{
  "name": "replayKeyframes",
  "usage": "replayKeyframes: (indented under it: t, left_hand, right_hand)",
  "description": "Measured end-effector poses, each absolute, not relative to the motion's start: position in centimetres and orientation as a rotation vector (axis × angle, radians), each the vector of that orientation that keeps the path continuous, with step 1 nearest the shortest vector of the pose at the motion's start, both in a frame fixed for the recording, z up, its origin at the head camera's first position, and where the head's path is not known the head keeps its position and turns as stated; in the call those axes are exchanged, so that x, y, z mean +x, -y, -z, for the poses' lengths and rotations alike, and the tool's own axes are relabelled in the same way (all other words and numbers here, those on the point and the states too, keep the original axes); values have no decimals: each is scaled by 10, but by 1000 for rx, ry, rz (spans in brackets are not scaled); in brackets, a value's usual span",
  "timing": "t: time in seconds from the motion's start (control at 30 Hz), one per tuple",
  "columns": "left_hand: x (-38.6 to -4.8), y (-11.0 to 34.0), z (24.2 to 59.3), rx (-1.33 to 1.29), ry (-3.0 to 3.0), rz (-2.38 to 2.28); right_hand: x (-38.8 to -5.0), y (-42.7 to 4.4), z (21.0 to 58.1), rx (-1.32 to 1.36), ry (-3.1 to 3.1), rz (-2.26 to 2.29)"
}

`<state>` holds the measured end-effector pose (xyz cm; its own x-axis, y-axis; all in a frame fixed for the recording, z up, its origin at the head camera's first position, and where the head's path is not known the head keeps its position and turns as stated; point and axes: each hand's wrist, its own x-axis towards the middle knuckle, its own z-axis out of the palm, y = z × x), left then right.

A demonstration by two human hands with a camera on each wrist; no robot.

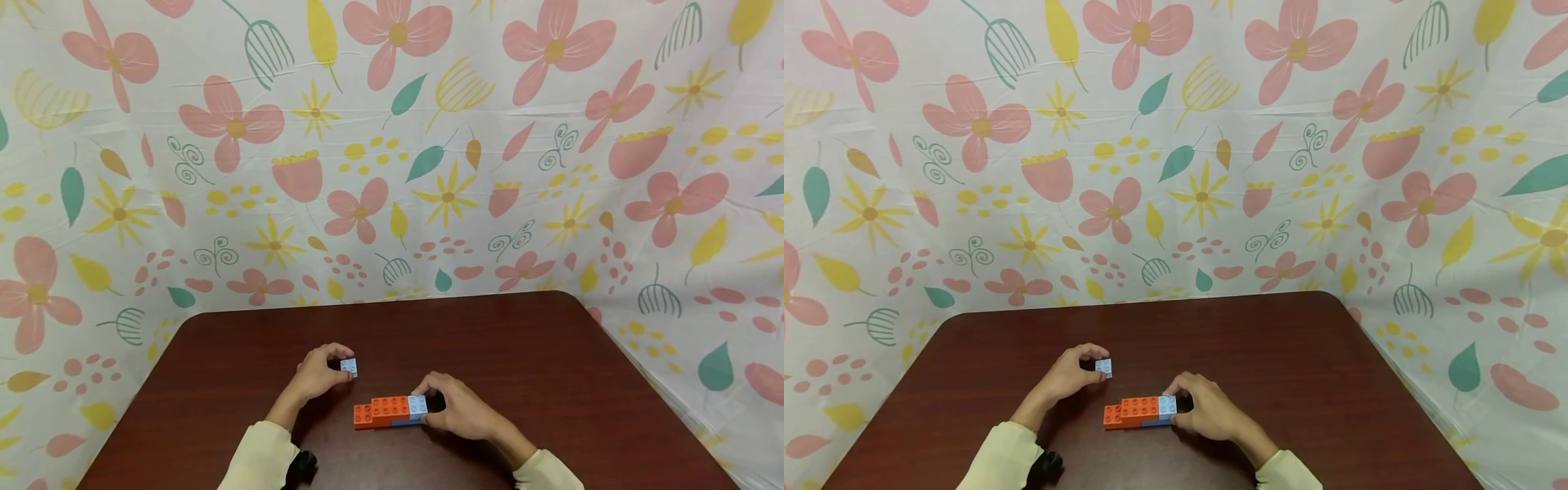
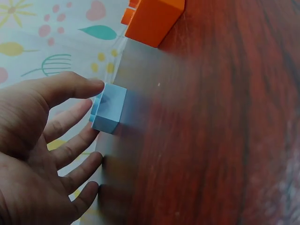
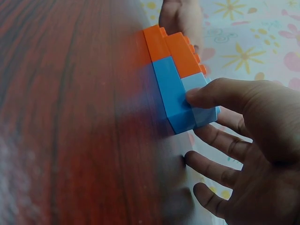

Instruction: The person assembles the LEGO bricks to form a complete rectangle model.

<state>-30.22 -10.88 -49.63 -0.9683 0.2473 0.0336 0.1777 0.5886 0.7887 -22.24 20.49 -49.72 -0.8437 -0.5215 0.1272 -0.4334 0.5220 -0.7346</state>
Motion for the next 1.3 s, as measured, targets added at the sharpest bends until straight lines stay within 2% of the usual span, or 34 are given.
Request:
replayKeyframes:
  t: [0.83, 1.3]
  left_hand:
    - [-302, 107, 506, 319, -2783, -1323]
    - [-294, 104, 493, 294, -2663, -1405]
  right_hand:
    - [-223, -206, 498, -837, -2640, 1224]
    - [-224, -207, 499, -853, -2637, 1244]
